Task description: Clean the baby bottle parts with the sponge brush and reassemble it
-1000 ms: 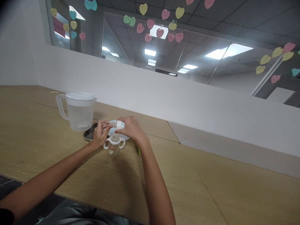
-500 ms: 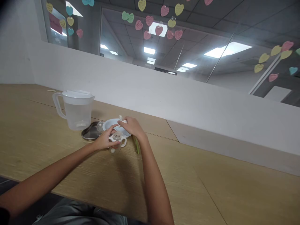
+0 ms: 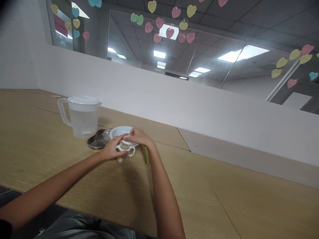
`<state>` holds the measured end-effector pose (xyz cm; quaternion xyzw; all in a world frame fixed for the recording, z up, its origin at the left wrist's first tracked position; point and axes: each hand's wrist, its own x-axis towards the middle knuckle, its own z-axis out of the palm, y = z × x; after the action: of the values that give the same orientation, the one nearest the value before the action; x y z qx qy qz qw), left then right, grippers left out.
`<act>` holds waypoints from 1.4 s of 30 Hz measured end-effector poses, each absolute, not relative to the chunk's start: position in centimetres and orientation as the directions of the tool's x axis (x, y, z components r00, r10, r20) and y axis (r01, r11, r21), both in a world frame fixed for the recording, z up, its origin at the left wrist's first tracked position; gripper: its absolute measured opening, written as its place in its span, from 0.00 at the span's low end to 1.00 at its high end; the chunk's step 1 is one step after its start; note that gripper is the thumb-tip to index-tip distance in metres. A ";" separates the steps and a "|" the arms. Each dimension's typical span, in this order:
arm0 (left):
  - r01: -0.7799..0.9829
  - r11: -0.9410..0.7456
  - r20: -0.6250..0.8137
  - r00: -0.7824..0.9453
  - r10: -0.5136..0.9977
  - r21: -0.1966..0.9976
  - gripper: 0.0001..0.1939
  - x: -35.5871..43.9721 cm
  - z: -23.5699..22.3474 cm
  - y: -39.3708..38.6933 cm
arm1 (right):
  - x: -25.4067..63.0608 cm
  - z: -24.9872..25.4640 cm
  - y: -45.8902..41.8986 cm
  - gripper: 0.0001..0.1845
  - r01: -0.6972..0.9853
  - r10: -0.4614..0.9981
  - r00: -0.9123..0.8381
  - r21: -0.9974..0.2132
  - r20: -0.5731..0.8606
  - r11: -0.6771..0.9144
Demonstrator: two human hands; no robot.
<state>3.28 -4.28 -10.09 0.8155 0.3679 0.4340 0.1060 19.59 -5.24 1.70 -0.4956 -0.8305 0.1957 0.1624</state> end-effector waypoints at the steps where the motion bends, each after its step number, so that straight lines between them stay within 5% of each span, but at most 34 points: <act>1: 0.513 -0.709 0.632 0.354 0.689 0.485 0.38 3.3 -10.0 -4.3 | 19.5 1.7 -5.3 0.16 0.760 0.881 -0.467 -0.478 0.071 0.441; 14: 0.493 -0.752 0.684 0.360 0.635 0.438 0.31 3.5 -10.1 -4.0 | 18.5 2.3 -7.0 0.05 0.769 0.827 -0.546 -0.308 0.139 0.559; 31: 0.488 -0.697 0.623 0.337 0.706 0.525 0.27 3.6 -9.6 -4.6 | 18.3 2.4 -7.6 0.15 0.744 0.798 -0.580 -0.292 0.162 0.600; 36: 0.468 -0.696 0.620 0.335 0.710 0.545 0.29 3.6 -9.6 -4.8 | 17.8 2.3 -7.7 0.06 0.832 0.846 -0.493 -0.175 0.202 0.526; 42: 0.496 -0.689 0.625 0.322 0.711 0.528 0.24 3.6 -9.6 -4.8 | 16.6 1.7 -7.2 0.21 0.930 0.896 -0.358 0.016 0.263 0.367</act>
<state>3.61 -4.78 -9.59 0.8041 0.3752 0.4450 0.1209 16.61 -7.20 1.69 -0.5569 -0.8199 -0.0809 0.1052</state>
